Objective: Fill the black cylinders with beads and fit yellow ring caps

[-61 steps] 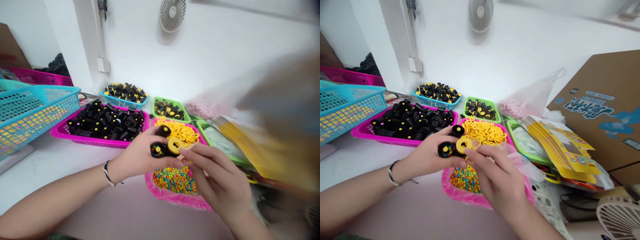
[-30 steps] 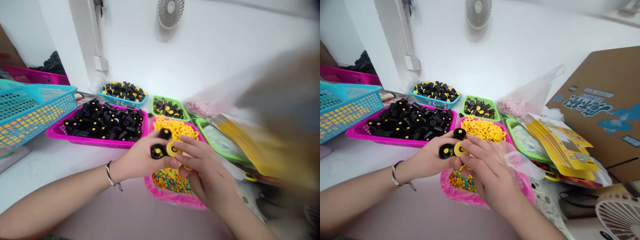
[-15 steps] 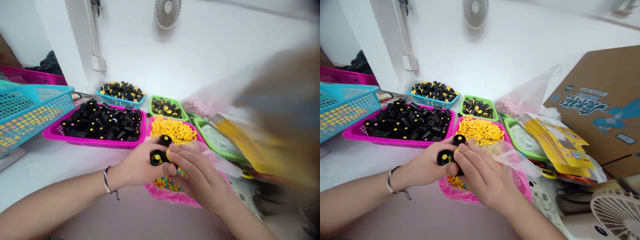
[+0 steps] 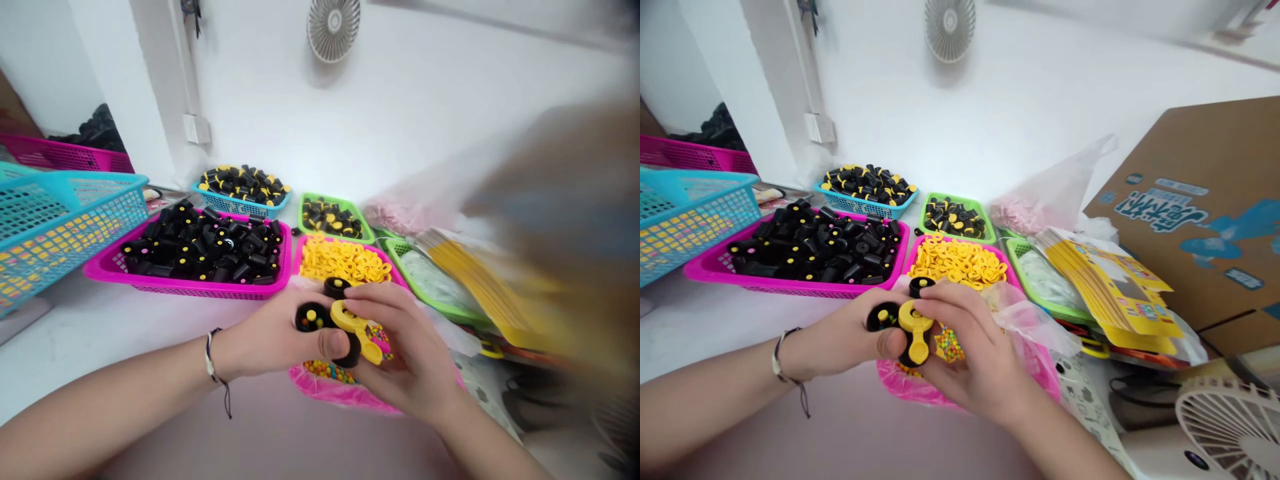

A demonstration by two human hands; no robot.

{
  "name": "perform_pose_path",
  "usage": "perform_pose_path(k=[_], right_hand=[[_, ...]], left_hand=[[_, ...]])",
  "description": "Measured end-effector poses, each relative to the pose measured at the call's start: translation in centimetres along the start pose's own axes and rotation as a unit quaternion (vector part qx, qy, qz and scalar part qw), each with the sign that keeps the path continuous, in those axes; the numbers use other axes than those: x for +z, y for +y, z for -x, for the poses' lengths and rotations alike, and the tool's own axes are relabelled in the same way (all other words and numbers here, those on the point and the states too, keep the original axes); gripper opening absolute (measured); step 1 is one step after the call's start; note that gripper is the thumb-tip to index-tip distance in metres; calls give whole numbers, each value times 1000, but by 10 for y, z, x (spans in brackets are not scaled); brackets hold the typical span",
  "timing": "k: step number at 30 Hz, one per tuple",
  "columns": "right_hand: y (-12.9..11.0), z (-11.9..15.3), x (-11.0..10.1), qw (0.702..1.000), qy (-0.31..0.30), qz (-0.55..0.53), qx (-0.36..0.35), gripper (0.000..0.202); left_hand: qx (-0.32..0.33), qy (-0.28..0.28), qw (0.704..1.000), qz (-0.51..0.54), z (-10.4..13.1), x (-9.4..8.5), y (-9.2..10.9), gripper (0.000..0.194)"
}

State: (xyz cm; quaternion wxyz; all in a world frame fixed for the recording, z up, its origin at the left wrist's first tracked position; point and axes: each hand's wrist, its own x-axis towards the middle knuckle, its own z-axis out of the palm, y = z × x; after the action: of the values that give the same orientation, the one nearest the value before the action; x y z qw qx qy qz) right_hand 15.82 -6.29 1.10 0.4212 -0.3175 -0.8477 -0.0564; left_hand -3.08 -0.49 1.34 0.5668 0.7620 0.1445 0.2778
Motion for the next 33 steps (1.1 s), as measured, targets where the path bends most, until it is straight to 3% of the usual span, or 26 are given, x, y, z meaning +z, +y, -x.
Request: perform_pose_path(k=[5, 10, 14, 18, 24, 27, 30, 33], right_hand=[[-10, 0, 1, 998, 32, 22, -40, 55], [-7, -1, -6, 999, -9, 31, -23, 51], [1, -6, -15, 994, -65, -72, 55, 55], [4, -9, -12, 968, -5, -195, 161, 27], [6, -2, -3, 938, 9, -261, 229, 41], [6, -1, 2, 887, 52, -354, 290, 35], [2, -2, 9, 777, 21, -492, 393, 38], [-6, -3, 17, 665, -56, -615, 419, 33]], left_hand=[[-18, -30, 996, 86, 4, 3, -1, 55], [-12, -16, 998, 64, 4, 1, -4, 52], [-4, 16, 999, -35, 1, -2, -3, 49], [20, 39, 989, -139, 0, -3, 1, 41], [10, 69, 980, -188, 1, -3, 6, 26], [-2, 86, 978, -191, 1, -1, 8, 25], [7, 110, 971, -212, 2, 1, 11, 23], [22, 100, 967, -231, 3, 1, 12, 17]])
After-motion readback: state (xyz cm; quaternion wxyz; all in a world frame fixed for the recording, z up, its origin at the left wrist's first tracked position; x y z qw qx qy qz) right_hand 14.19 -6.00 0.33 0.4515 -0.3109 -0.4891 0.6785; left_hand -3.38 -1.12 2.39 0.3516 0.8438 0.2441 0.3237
